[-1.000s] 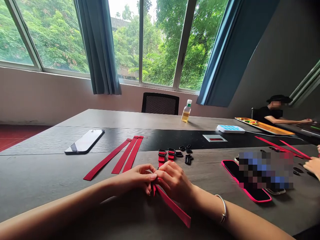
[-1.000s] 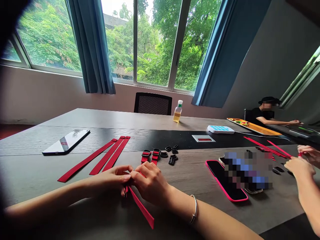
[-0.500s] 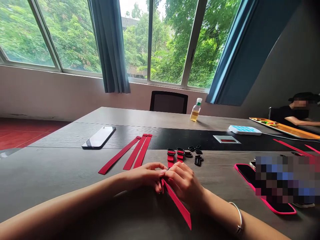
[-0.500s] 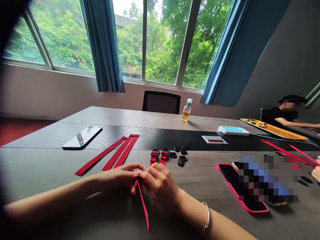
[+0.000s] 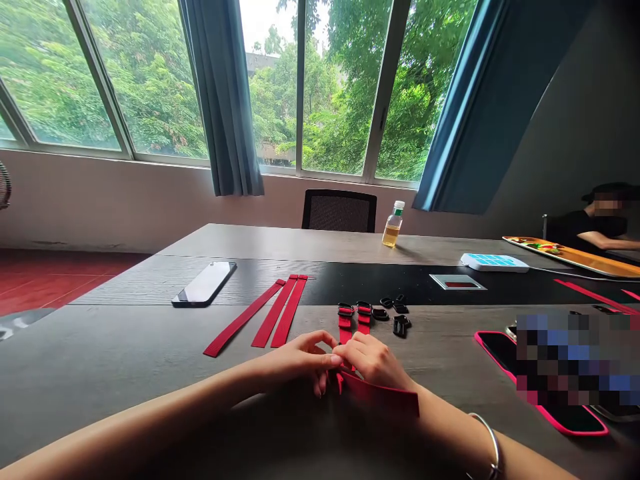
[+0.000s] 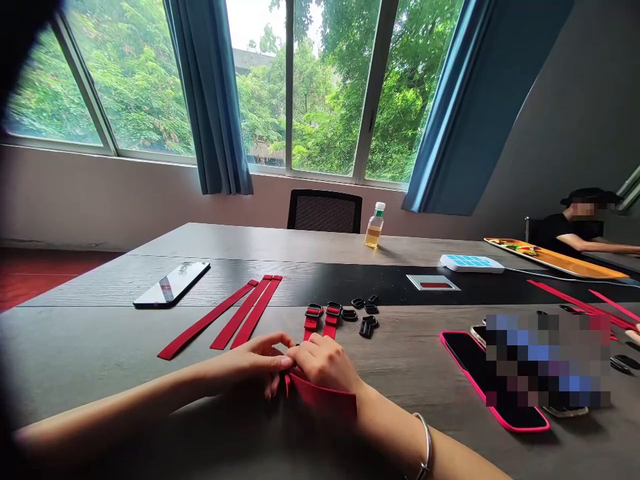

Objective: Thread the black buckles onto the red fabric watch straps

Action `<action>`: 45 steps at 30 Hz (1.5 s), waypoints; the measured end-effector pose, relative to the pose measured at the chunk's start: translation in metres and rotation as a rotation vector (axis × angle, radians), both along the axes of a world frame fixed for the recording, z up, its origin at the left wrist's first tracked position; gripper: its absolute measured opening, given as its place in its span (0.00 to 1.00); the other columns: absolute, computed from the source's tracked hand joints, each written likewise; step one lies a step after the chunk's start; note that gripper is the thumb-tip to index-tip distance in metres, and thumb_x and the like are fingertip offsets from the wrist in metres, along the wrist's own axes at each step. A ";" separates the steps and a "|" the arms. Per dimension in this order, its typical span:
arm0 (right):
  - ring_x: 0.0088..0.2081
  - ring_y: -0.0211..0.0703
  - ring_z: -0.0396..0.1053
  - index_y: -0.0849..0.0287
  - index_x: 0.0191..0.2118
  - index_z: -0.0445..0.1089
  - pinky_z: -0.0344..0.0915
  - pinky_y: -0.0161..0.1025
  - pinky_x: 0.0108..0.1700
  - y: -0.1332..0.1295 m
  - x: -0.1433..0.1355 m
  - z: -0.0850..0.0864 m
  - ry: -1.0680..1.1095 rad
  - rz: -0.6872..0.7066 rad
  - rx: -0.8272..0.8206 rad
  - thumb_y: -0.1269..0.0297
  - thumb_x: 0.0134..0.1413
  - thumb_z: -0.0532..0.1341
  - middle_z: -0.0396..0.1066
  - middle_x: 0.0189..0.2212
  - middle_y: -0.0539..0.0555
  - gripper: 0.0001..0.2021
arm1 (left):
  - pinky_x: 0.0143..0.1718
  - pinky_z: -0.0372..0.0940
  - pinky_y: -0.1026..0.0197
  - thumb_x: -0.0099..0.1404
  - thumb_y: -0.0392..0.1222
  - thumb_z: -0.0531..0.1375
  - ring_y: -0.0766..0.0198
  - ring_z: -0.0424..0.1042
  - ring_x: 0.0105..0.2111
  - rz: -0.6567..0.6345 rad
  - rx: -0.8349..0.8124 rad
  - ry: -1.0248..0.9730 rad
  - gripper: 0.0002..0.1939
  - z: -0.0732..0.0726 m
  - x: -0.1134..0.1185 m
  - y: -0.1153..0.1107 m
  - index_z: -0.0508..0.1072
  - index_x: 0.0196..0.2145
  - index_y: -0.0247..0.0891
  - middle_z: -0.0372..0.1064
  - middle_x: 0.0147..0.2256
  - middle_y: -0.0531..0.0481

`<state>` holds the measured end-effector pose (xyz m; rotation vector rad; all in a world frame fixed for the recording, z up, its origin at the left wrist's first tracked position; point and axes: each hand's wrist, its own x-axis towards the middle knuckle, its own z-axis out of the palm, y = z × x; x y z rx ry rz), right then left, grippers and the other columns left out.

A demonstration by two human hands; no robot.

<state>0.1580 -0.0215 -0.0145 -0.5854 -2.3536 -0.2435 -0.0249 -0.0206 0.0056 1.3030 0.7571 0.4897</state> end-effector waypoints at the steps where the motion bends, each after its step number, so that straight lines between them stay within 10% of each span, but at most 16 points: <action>1: 0.22 0.37 0.61 0.62 0.29 0.68 0.54 0.33 0.26 -0.001 0.000 0.000 -0.022 -0.004 -0.025 0.67 0.63 0.48 0.69 0.20 0.51 0.16 | 0.27 0.58 0.64 0.50 0.54 0.64 0.68 0.65 0.22 -0.007 0.013 0.011 0.22 -0.001 0.000 0.001 0.61 0.34 0.38 0.64 0.23 0.56; 11: 0.24 0.38 0.67 0.60 0.28 0.69 0.48 0.35 0.25 -0.017 -0.002 0.026 -0.430 -0.197 -0.285 0.81 0.44 0.55 0.72 0.23 0.51 0.10 | 0.22 0.54 0.66 0.49 0.46 0.60 0.68 0.61 0.21 -0.016 0.137 0.146 0.16 -0.010 0.004 0.003 0.61 0.34 0.38 0.63 0.23 0.57; 18: 0.20 0.36 0.64 0.60 0.24 0.65 0.47 0.33 0.23 -0.010 -0.003 0.013 -0.320 -0.212 -0.307 0.78 0.43 0.55 0.69 0.19 0.49 0.07 | 0.19 0.52 0.67 0.52 0.48 0.61 0.71 0.60 0.18 -0.001 0.151 0.189 0.15 -0.004 0.005 0.002 0.62 0.32 0.36 0.62 0.21 0.57; 34: 0.22 0.31 0.55 0.60 0.20 0.60 0.52 0.28 0.24 0.002 0.022 0.047 -0.249 0.143 -0.594 0.77 0.45 0.59 0.56 0.18 0.44 0.10 | 0.23 0.55 0.64 0.45 0.51 0.67 0.68 0.63 0.20 -0.114 -0.033 0.077 0.21 0.011 0.005 0.003 0.61 0.28 0.38 0.63 0.23 0.57; 45: 0.20 0.35 0.64 0.60 0.25 0.65 0.51 0.34 0.24 -0.015 0.005 0.023 -0.302 -0.125 -0.238 0.72 0.50 0.57 0.69 0.20 0.49 0.05 | 0.25 0.58 0.64 0.47 0.52 0.67 0.68 0.63 0.22 -0.050 -0.021 0.047 0.22 0.004 0.002 0.001 0.62 0.32 0.37 0.64 0.23 0.56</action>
